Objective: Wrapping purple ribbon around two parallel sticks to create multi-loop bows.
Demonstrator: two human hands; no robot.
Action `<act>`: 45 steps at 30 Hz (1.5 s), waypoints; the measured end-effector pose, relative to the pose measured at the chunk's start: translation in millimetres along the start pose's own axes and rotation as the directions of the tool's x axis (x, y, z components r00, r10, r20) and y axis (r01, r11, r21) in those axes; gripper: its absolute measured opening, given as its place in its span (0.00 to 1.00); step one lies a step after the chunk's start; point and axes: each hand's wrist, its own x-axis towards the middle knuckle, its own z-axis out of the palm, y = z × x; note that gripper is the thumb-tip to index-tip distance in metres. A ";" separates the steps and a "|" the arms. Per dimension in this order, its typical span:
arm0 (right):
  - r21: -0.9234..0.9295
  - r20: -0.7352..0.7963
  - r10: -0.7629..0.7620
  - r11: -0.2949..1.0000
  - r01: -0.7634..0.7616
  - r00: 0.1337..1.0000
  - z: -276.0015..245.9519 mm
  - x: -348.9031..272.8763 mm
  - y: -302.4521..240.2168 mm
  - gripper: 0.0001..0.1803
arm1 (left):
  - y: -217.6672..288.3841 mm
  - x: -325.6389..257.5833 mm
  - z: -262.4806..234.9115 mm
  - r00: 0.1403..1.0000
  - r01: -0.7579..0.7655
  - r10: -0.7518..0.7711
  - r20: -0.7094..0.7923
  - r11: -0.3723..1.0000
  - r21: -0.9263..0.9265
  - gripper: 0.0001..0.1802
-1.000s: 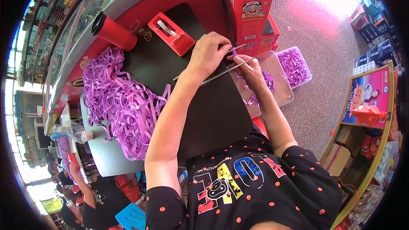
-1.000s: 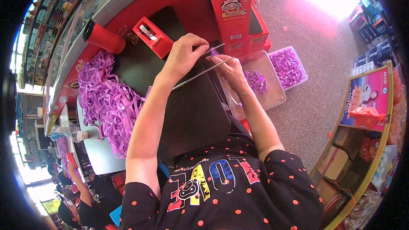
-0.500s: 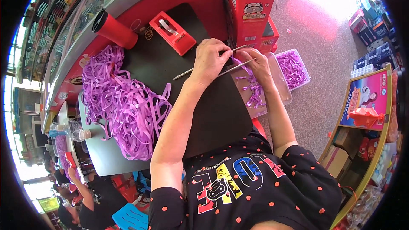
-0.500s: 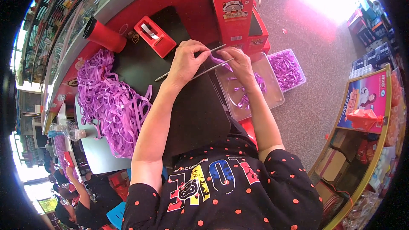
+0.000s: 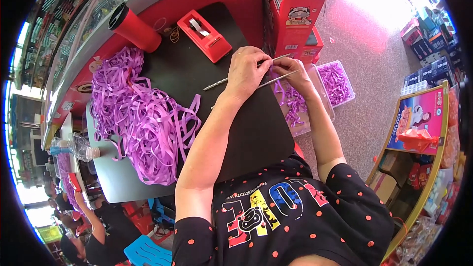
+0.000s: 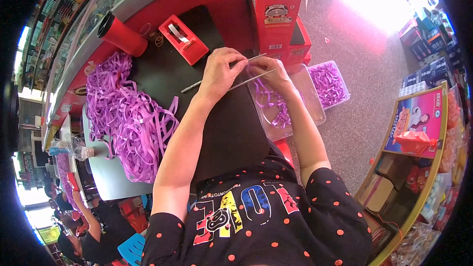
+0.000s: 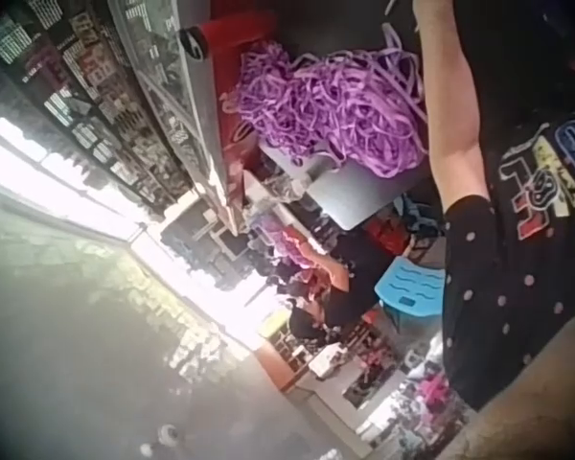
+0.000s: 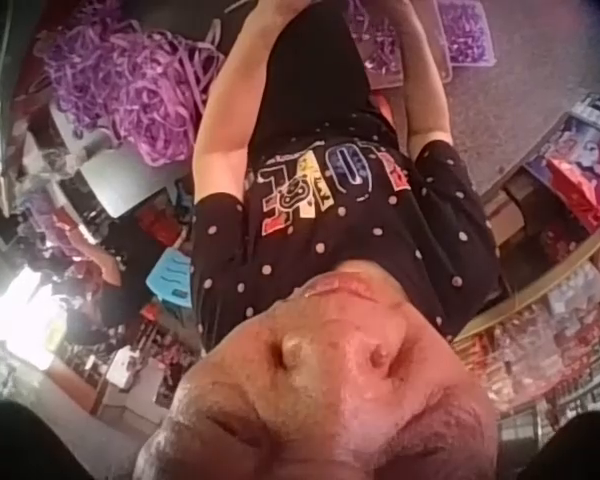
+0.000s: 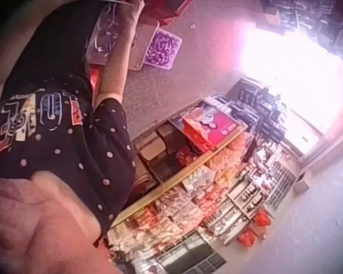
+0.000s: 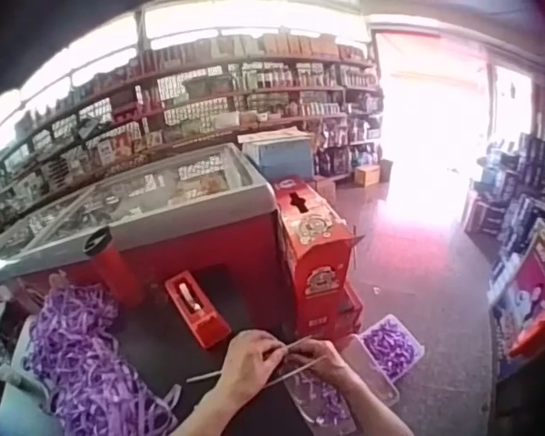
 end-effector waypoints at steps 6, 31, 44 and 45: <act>-0.199 -0.010 0.067 0.978 -0.068 0.998 9.8 1.1 64.7 0.11 | 0.4 -0.5 -0.8 1.000 -0.002 0.002 -0.004 1.000 -0.006 0.07; -0.224 -0.248 -0.138 0.971 0.082 0.959 53.0 -126.8 185.6 0.05 | -0.1 1.1 3.7 1.000 0.007 -0.007 -0.021 1.000 -0.019 0.08; -0.387 -0.126 -0.092 0.922 0.036 0.988 10.0 -233.9 110.8 0.10 | -4.6 -5.0 2.5 1.000 0.020 -0.019 0.002 1.000 -0.020 0.09; -0.393 -0.128 -0.091 0.919 0.034 0.988 6.3 -243.5 99.6 0.10 | -4.3 -4.2 3.0 1.000 0.000 0.000 -0.003 1.000 -0.006 0.08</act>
